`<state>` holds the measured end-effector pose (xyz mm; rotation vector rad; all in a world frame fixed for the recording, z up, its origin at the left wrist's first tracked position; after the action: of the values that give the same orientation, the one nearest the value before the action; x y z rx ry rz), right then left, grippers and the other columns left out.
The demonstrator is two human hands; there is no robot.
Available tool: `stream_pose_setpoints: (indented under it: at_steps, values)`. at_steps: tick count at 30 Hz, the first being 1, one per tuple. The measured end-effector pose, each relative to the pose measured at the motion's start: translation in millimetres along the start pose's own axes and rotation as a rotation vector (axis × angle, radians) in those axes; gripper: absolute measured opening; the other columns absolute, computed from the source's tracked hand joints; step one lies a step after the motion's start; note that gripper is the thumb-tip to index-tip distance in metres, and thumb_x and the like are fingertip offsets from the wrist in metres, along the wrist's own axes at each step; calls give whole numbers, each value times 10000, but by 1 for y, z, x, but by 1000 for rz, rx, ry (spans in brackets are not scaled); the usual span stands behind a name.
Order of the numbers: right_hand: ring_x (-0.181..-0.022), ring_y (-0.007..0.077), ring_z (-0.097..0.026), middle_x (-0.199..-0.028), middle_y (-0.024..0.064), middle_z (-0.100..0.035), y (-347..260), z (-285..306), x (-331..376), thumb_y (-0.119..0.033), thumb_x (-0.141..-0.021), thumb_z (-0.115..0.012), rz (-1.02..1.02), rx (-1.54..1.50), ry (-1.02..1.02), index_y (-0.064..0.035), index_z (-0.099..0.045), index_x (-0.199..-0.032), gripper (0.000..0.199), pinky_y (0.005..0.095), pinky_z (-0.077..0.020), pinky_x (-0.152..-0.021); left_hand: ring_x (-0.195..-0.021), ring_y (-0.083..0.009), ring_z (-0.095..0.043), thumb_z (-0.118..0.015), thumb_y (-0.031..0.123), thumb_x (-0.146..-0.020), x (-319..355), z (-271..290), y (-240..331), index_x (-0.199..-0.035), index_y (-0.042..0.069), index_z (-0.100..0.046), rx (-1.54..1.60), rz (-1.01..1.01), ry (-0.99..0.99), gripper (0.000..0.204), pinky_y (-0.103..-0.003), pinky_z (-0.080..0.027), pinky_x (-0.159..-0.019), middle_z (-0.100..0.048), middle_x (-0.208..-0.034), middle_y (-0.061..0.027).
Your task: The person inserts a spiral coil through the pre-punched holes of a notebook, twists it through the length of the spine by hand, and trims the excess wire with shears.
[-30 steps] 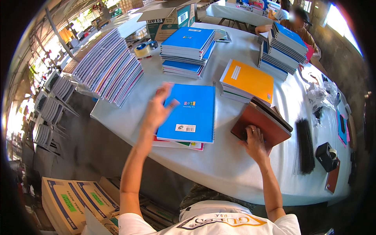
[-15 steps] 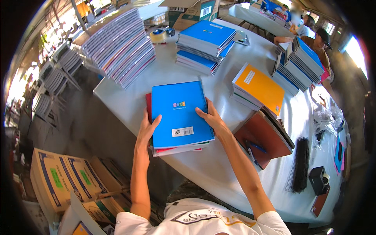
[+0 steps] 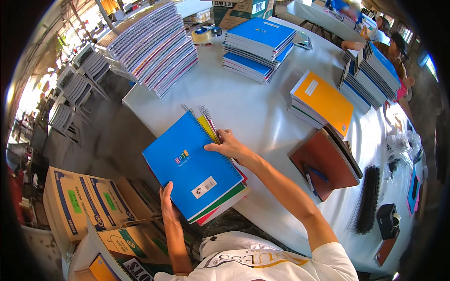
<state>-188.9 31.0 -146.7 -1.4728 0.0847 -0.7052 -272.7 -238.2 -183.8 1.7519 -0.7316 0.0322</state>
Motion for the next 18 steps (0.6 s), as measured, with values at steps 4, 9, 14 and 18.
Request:
stream_pose_setpoints:
  at_steps: [4,9,14,18]
  values:
    - [-1178,305,-506,-1271,207,-512,-47,1,44,-383,-703,-835,332,-251,-35,23,-375,-1362,900,390,-430,-1005,-1128,-286,-504,-780,286,-720,-2,15,5,-1414,17,-296,-7,-231,55,888,-459,-463,-929,-476,-1270,-173]
    - [-1214,261,-477,-1287,172,-492,-91,36,58,-385,-689,-859,806,-274,-109,5,-308,-1402,983,389,-394,-1043,-1070,-264,-536,-824,192,-647,-19,7,46,-1232,21,-527,-159,-662,-316,678,-461,-467,-921,-529,-1223,-131]
    - [-1291,259,-423,-1353,161,-462,-23,53,33,-362,-604,-916,659,-112,6,-17,-275,-1437,1106,420,-370,-1086,-1173,-255,-504,-875,438,-642,-37,-50,66,-1392,37,-412,-315,-930,-399,968,-441,-420,-1011,-488,-1327,-140]
    - [-1298,278,-417,-1370,157,-456,-47,37,44,-307,-607,-921,629,-323,-9,-34,-272,-1450,1098,422,-354,-1096,-1363,-267,-324,-845,555,-623,-64,-30,46,-1517,62,-108,-381,-707,-384,1259,-444,-316,-1116,-291,-1508,-152]
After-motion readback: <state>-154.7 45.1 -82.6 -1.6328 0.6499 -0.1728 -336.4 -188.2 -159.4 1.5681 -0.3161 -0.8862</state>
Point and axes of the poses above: each hand's wrist, its own x-axis away from the middle knuckle, its own z-axis out of the back of the hand, y = z × x, the point moved 1 cm from there along -x, towards the middle knuckle
